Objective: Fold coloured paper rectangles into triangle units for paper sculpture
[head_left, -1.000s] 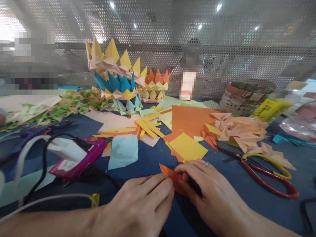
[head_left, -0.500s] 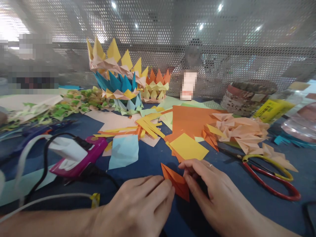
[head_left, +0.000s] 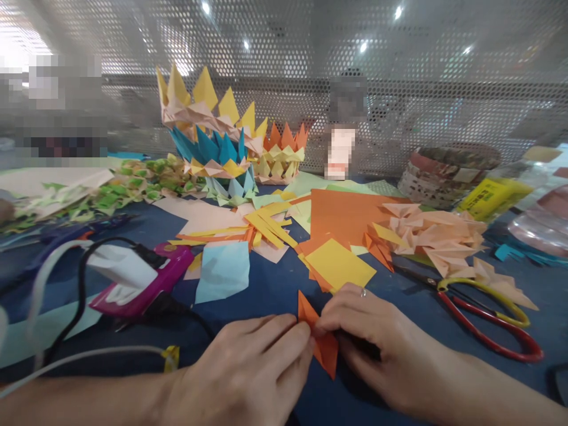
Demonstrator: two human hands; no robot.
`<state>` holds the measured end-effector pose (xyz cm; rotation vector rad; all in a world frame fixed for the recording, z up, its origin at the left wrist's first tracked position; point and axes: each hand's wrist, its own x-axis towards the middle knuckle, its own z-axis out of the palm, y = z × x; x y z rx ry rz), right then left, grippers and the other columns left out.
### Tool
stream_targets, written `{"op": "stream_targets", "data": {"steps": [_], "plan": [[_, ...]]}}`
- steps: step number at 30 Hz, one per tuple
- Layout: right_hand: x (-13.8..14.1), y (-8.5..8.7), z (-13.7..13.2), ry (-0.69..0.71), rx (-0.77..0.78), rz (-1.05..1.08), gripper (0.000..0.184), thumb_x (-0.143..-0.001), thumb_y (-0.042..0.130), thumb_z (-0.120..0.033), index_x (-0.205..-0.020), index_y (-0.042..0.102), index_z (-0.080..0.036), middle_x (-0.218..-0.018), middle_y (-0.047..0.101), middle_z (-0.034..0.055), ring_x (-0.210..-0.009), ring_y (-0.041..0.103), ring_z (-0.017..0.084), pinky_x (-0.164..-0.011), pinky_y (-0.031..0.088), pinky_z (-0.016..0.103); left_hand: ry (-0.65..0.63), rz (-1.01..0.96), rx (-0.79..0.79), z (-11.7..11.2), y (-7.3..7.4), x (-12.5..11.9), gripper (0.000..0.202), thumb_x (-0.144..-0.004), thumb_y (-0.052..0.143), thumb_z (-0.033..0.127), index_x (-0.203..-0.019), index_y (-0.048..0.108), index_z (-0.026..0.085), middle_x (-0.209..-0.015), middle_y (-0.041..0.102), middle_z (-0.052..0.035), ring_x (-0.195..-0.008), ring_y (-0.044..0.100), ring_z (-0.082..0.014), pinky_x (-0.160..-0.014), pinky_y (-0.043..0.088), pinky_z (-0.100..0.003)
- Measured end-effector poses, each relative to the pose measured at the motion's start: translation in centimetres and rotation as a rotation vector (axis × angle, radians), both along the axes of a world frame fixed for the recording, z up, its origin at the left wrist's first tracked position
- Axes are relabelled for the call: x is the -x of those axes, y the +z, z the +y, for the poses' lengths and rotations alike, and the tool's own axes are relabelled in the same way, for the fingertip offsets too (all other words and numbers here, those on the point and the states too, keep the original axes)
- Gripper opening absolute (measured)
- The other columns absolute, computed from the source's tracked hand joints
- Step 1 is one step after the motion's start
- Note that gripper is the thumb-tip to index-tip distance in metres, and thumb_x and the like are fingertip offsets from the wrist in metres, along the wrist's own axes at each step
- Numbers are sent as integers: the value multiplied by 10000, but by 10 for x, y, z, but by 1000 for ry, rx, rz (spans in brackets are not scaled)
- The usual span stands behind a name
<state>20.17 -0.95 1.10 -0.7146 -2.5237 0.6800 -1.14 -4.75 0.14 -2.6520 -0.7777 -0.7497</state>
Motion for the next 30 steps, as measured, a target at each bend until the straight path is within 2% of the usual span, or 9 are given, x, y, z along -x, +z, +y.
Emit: {"op": "stream_targets", "data": {"steps": [3,6,9,13,17,22,26,30], "plan": [[-6,-3,8,68,-144,-33,217,-893,496,-63,-942,658,-199,-870,653,36,-846,570,157,-791,465,293,14,-21,-9,-1,2,-1,318,-933,399,55,-830,691,129,-790,707,-25,-729,662,-164,-626,514,-251],[-12,-4,8,90,-307,-107,229,-915,470,-73,-912,660,-201,-846,646,25,-840,542,158,-799,446,302,18,-35,17,-2,3,-2,336,-941,390,43,-829,691,141,-793,710,-9,-715,655,-148,-603,496,-239],[-14,1,1,105,-375,-191,257,-938,428,-96,-842,642,-201,-822,649,21,-823,538,164,-800,442,304,-81,0,41,-2,3,-3,359,-970,357,52,-875,689,152,-828,718,11,-735,652,-130,-601,488,-228],[-15,13,-3,136,-325,-242,253,-897,447,-79,-850,654,-217,-842,674,25,-826,571,169,-802,457,301,-121,29,117,-2,4,-2,333,-986,365,79,-916,683,151,-846,718,5,-800,650,-131,-643,492,-232],[-17,18,2,164,-208,-228,235,-866,509,-61,-870,669,-232,-890,676,7,-881,577,148,-823,460,284,-144,5,154,-2,1,-1,429,-1000,269,79,-918,685,147,-831,722,4,-766,649,-133,-609,493,-240],[-19,9,11,179,-104,-136,212,-874,542,-49,-778,657,-198,-827,634,1,-871,565,129,-836,434,283,-162,-4,177,2,-2,-1,491,-1019,194,111,-958,681,144,-865,730,6,-762,653,-135,-597,486,-258],[-20,1,13,148,-85,-89,126,-896,590,-120,-843,674,-199,-834,624,4,-862,560,134,-803,430,287,-166,-6,190,2,1,-3,482,-1020,205,77,-964,680,145,-906,733,28,-788,655,-117,-610,480,-249],[-20,-2,14,140,-79,-75,149,-901,574,-98,-845,672,-194,-838,619,4,-848,552,126,-807,427,281,-177,-15,182,-2,1,-4,482,-1014,202,58,-970,674,144,-920,733,32,-823,650,-107,-644,478,-234]]}}
